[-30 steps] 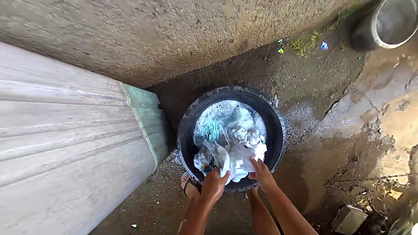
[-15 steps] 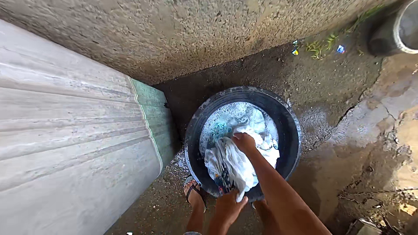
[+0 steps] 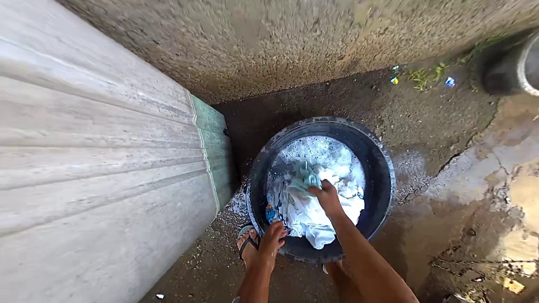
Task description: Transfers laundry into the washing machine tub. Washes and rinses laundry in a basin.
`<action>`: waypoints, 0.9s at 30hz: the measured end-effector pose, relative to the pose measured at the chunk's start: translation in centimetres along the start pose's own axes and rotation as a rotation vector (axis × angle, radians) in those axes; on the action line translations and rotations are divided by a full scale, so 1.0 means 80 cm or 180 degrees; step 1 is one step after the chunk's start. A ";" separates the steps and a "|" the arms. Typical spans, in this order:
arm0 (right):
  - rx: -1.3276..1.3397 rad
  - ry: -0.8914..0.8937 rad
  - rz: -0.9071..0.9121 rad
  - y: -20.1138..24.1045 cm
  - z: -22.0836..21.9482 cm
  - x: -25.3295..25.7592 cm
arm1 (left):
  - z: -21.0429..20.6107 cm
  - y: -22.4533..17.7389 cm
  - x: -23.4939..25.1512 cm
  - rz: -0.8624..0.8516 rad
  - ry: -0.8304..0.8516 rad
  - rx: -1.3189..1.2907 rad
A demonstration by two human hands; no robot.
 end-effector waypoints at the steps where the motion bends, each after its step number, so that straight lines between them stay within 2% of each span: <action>1: 0.0240 -0.0039 0.0107 0.018 0.023 -0.034 | -0.006 -0.016 -0.007 0.0068 -0.0049 -0.0266; 4: 0.0707 0.0018 0.0403 0.075 0.087 -0.134 | -0.046 -0.069 -0.031 0.0225 0.0061 -0.0872; 9: 0.1316 0.0721 0.1400 0.143 0.155 -0.263 | -0.118 -0.154 -0.108 -0.0452 0.0922 -0.0691; 11: 0.1463 0.0731 0.1367 0.148 0.176 -0.286 | -0.135 -0.176 -0.147 -0.0796 0.1587 -0.0880; 13: 0.1393 0.0315 0.1079 0.144 0.198 -0.297 | -0.146 -0.178 -0.175 -0.0481 0.1837 -0.1136; 16: 0.1005 -0.0338 0.0555 0.139 0.221 -0.300 | -0.143 -0.179 -0.196 -0.0298 0.1225 -0.0932; 19: 0.1342 -0.0480 -0.0013 0.132 0.222 -0.294 | -0.138 -0.198 -0.228 -0.0714 0.0666 -0.0535; 23: 0.2150 -0.0295 -0.0304 0.136 0.199 -0.267 | -0.158 -0.215 -0.273 -0.1413 0.0582 0.0044; 27: 0.2658 -0.0414 -0.0433 0.151 0.193 -0.259 | -0.184 -0.222 -0.306 -0.1730 0.0426 0.0531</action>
Point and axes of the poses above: each hand's wrist, its own x-axis towards the middle knuckle, its own z-axis out of the back of the hand, y = z × x, the point moved 7 cm from there along x, towards the middle knuckle, and after that the axes turned 8 degrees about -y, right-handed, at the moved point
